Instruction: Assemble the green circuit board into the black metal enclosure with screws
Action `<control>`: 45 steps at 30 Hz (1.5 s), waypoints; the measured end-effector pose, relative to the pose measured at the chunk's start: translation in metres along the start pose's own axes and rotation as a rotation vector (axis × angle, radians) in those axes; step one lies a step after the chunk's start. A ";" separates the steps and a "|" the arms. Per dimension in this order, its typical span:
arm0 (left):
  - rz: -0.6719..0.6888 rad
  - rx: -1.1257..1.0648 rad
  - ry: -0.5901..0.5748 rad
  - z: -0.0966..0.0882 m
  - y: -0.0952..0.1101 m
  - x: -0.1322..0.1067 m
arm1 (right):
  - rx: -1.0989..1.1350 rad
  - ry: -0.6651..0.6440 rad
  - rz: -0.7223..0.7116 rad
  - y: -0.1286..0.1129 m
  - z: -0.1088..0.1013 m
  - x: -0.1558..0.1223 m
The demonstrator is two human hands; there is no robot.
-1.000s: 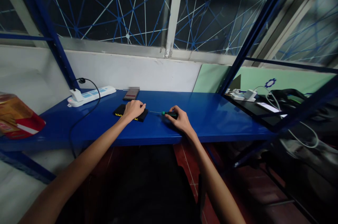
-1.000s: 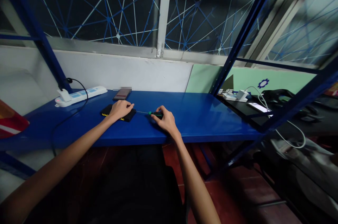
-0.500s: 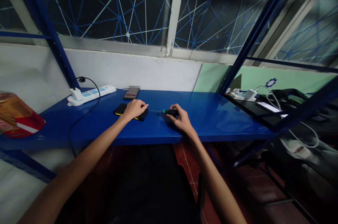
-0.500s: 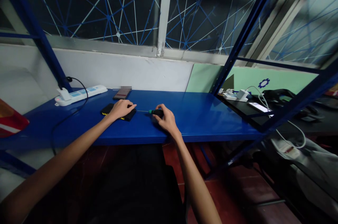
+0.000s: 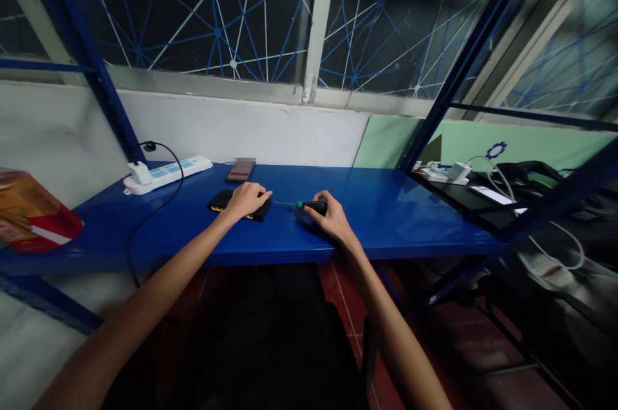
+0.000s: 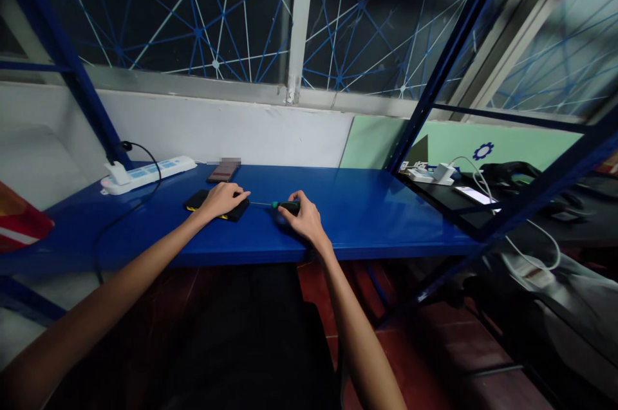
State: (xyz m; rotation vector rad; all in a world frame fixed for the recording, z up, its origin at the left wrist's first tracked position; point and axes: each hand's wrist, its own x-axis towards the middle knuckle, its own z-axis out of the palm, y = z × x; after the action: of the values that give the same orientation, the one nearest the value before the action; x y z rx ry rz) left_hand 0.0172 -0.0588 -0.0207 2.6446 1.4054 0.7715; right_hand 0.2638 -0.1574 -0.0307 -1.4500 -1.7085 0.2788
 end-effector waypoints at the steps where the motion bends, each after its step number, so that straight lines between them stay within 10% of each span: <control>1: -0.001 -0.002 -0.001 0.000 0.000 0.000 | 0.002 -0.006 -0.001 0.001 0.000 0.000; 38: 0.011 0.017 -0.021 0.000 0.000 0.001 | -0.129 -0.114 -0.016 0.003 0.002 0.006; 45: 0.023 0.026 -0.039 -0.001 0.001 0.001 | -0.050 -0.069 -0.211 0.007 0.001 0.005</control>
State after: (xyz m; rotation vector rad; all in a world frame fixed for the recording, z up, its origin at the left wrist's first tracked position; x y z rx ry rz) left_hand 0.0181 -0.0586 -0.0194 2.6850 1.3877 0.7047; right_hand 0.2676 -0.1506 -0.0335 -1.2944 -1.9197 0.1745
